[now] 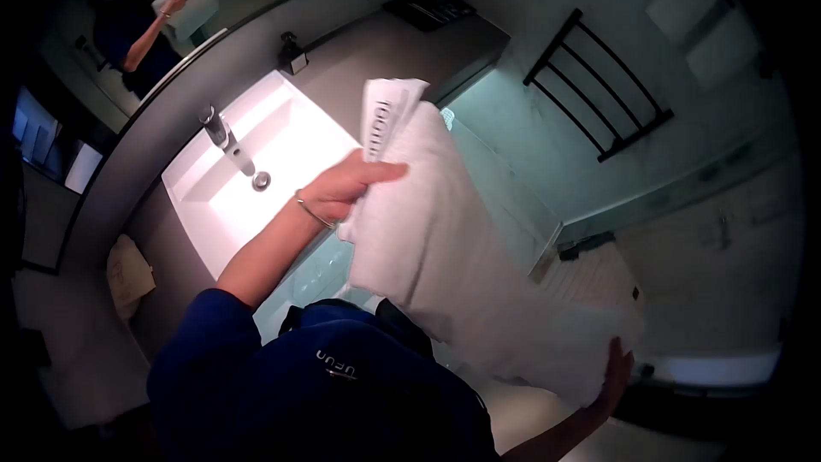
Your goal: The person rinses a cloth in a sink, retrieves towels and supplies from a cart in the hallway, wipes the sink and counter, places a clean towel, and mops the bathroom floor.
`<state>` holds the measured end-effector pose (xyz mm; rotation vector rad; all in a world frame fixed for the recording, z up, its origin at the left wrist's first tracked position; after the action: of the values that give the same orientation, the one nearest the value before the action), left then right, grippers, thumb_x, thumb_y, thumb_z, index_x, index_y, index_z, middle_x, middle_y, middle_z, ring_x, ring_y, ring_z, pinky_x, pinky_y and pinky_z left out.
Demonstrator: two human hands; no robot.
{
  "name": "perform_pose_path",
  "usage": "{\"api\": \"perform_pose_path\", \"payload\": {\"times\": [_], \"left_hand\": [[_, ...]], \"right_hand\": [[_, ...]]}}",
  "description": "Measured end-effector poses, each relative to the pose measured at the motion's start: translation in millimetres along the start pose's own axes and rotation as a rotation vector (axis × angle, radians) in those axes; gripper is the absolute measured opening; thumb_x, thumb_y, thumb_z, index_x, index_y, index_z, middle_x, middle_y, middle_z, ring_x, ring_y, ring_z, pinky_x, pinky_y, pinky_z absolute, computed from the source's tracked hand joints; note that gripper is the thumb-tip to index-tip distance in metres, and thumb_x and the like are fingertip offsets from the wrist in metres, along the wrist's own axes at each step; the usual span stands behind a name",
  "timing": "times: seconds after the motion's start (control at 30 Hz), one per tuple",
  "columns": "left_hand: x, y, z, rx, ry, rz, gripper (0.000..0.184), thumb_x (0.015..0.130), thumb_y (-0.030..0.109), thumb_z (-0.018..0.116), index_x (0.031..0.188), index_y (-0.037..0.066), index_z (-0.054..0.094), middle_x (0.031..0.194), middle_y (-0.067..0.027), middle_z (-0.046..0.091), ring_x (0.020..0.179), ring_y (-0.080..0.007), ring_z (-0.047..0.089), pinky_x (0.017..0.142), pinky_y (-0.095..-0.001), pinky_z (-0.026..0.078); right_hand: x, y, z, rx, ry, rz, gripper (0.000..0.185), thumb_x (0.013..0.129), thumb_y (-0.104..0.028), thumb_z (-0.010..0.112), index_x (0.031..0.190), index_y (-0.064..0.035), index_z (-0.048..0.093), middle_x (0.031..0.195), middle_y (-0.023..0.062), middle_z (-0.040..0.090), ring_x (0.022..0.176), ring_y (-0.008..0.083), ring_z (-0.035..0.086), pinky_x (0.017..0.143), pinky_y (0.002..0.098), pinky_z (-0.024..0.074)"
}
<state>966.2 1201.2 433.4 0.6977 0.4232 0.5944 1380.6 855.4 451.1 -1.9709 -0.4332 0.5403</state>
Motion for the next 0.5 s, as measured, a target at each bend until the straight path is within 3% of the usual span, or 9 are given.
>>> {"api": "perform_pose_path", "payload": {"times": [0.13,0.2,0.4,0.47,0.5], "left_hand": [[7.5,74.8,-31.6,-0.012,0.232,0.216,0.046,0.082,0.007,0.063,0.123,-0.003,0.046,0.113,-0.0164,0.057,0.097,-0.0223,0.061,0.084,-0.0343,0.053],[-1.2,102.0,-42.4,-0.013,0.350,0.338,0.043,0.082,0.005,0.062,0.121,-0.004,0.047,0.110,-0.0170,0.059,0.093,-0.0228,0.063,0.082,-0.0352,0.054],[-9.0,156.3,-112.5,-0.034,0.685,0.601,0.038,0.084,0.008,0.060,0.118,-0.004,0.049,0.106,-0.0167,0.061,0.090,-0.0241,0.064,0.081,-0.0360,0.055],[-8.6,168.3,-143.6,-0.081,0.758,0.648,0.037,0.086,0.009,0.058,0.119,-0.005,0.048,0.107,-0.0172,0.061,0.091,-0.0251,0.064,0.081,-0.0366,0.055],[-5.5,173.7,-152.7,-0.117,0.754,0.670,0.037,0.086,0.009,0.058,0.119,-0.005,0.048,0.107,-0.0171,0.061,0.092,-0.0252,0.064,0.082,-0.0360,0.054]], "right_hand": [[149.2,-65.2,19.8,-0.166,0.011,-0.031,0.060,0.084,-0.034,0.060,0.132,-0.0026,0.040,0.124,0.0115,0.049,0.108,0.0240,0.049,0.090,0.0342,0.0399],[183.6,-150.2,91.6,0.034,-0.242,-0.173,0.064,0.083,-0.039,0.060,0.132,-0.0024,0.040,0.124,0.0124,0.049,0.107,0.0238,0.049,0.089,0.0339,0.0402],[321.2,-294.5,279.9,-0.041,-0.410,-0.272,0.075,0.077,-0.045,0.065,0.131,0.0003,0.039,0.119,0.0142,0.051,0.105,0.0251,0.050,0.091,0.0346,0.0393],[363.5,-337.1,357.2,-0.068,-0.722,-0.373,0.074,0.078,-0.044,0.064,0.131,0.0011,0.039,0.118,0.0145,0.052,0.106,0.0244,0.050,0.092,0.0335,0.0390],[368.3,-356.5,386.8,-0.113,-0.688,-0.349,0.073,0.079,-0.043,0.064,0.131,0.0012,0.039,0.117,0.0142,0.053,0.105,0.0234,0.051,0.091,0.0325,0.0396]]}}
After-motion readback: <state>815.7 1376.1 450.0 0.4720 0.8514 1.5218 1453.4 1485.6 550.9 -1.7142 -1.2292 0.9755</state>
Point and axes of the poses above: each hand's wrist, its own x-axis towards the middle knuckle, its own z-axis out of the palm, y = z × x, the point moved 5 cm from there along x, towards the middle knuckle
